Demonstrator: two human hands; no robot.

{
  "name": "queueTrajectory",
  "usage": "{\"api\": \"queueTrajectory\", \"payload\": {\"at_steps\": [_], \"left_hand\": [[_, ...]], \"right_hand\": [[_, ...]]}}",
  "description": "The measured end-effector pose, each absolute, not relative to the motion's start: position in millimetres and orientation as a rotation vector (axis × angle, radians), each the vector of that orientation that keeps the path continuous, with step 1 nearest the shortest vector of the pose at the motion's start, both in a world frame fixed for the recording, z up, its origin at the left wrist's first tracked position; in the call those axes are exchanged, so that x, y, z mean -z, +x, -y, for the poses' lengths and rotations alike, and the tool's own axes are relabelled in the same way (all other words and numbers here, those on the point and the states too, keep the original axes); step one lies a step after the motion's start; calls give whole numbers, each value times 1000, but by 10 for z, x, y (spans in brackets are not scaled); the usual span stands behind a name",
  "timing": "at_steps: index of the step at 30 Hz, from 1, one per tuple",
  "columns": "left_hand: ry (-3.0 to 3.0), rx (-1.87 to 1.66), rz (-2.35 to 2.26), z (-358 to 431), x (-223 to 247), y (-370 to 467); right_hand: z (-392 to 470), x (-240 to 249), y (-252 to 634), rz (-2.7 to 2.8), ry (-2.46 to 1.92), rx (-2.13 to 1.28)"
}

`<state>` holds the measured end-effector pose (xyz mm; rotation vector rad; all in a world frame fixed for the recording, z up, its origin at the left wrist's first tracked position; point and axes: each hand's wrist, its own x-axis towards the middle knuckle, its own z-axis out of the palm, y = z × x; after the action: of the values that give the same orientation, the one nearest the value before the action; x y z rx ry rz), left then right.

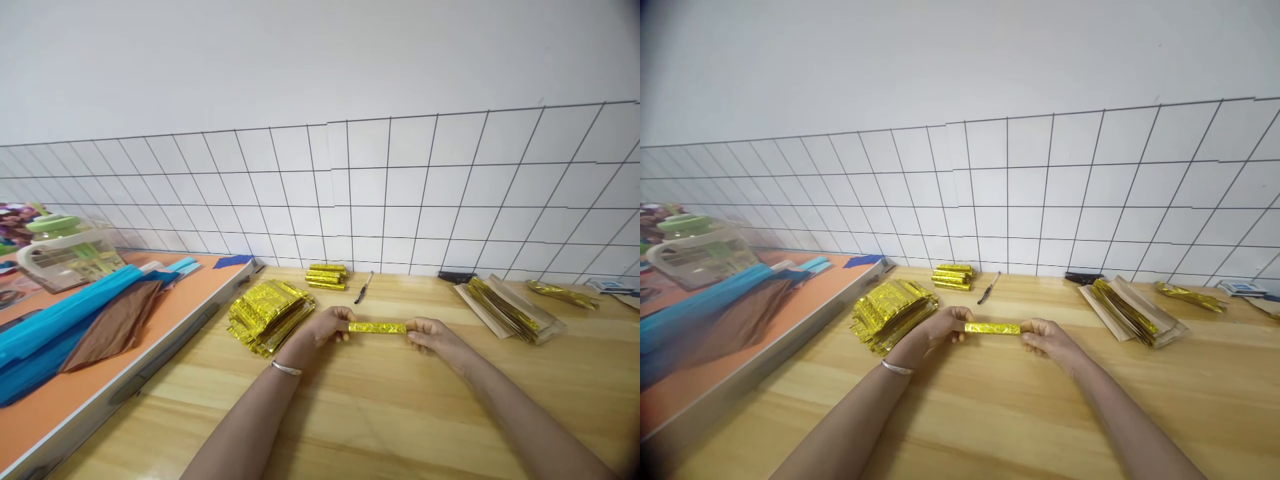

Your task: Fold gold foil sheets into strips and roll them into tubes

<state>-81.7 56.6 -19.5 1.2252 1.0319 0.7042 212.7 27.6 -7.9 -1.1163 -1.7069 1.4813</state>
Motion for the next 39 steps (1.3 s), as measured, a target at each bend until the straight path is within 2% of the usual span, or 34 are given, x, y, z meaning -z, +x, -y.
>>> {"api": "queueTrajectory", "payload": {"at_steps": [8,20,26,39], "left_hand": [[1174,-714,-989,-631,287,-895],[1279,-619,-993,-528,232,-858],[1415,-704,-1008,-508,113,-841],[1772,-696,-1010,-468,242,-573]], "right_hand": [[-159,51,1908,1658,-992,-1307],[-39,93,1766,1832,-990,-863],[-169,191,1876,2003,-1095,-581],[-343,412,2034,2217,-1180,-386]]}}
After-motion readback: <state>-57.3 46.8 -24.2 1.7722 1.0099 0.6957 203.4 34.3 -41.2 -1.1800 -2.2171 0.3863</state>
